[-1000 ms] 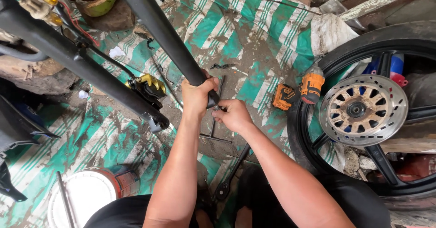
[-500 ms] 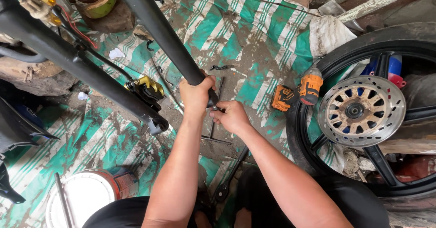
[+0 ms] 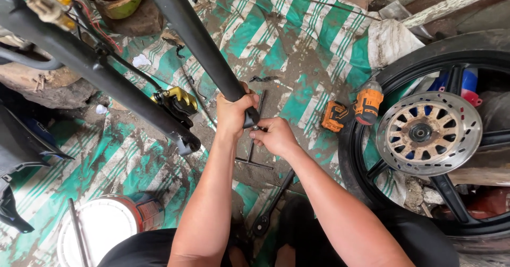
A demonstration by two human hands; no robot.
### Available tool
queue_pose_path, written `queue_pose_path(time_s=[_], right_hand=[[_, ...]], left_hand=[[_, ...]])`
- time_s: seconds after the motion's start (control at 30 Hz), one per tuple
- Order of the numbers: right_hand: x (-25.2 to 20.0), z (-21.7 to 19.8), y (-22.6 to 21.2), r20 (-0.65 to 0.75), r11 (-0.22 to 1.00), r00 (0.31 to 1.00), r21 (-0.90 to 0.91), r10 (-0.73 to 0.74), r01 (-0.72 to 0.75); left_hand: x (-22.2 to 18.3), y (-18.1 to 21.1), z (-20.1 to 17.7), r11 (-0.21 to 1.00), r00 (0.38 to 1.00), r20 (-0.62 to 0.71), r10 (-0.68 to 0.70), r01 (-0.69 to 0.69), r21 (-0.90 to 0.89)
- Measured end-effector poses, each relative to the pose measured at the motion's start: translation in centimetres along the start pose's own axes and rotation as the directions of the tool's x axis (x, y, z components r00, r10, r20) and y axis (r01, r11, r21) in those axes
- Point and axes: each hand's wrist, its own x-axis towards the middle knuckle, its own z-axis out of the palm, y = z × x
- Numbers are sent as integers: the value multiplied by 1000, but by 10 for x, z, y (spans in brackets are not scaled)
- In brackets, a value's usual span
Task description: Adjusting and aligning the front forks of a motorcycle using a socket wrench and a metal rod for alignment checking.
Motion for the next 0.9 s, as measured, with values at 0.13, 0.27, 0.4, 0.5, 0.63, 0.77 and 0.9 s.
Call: queue_pose_path(time_s=[0.13, 0.27, 0.4, 0.5, 0.63, 0.77, 0.9], right_hand=[[0, -2, -13, -5, 1000, 1000, 11, 5, -5], [7, 1, 7, 26, 996, 999, 78, 38, -39], [16, 0, 23, 23, 998, 1000, 67, -6, 4], [16, -1, 22, 11, 999, 999, 38, -35, 35], [17, -5, 16, 36, 998, 997, 16, -63, 62], [22, -7, 20, 72, 991, 995, 117, -74, 65], [26, -13, 33, 58, 972, 995, 227, -77, 62]], left_hand=[[11, -5, -8, 992, 984, 178, 22, 1, -128], [-7, 16, 12, 984, 996, -88, -26, 41, 174], [-12, 21, 30, 933, 919, -392, -36, 172, 317], [-11, 23, 36, 917, 894, -445, -43, 212, 338], [-12, 16, 18, 936, 940, -339, -32, 147, 319], [-24, 60, 7, 848, 985, -120, -127, 171, 501], [-43, 92, 9, 742, 981, -108, -162, 193, 642]])
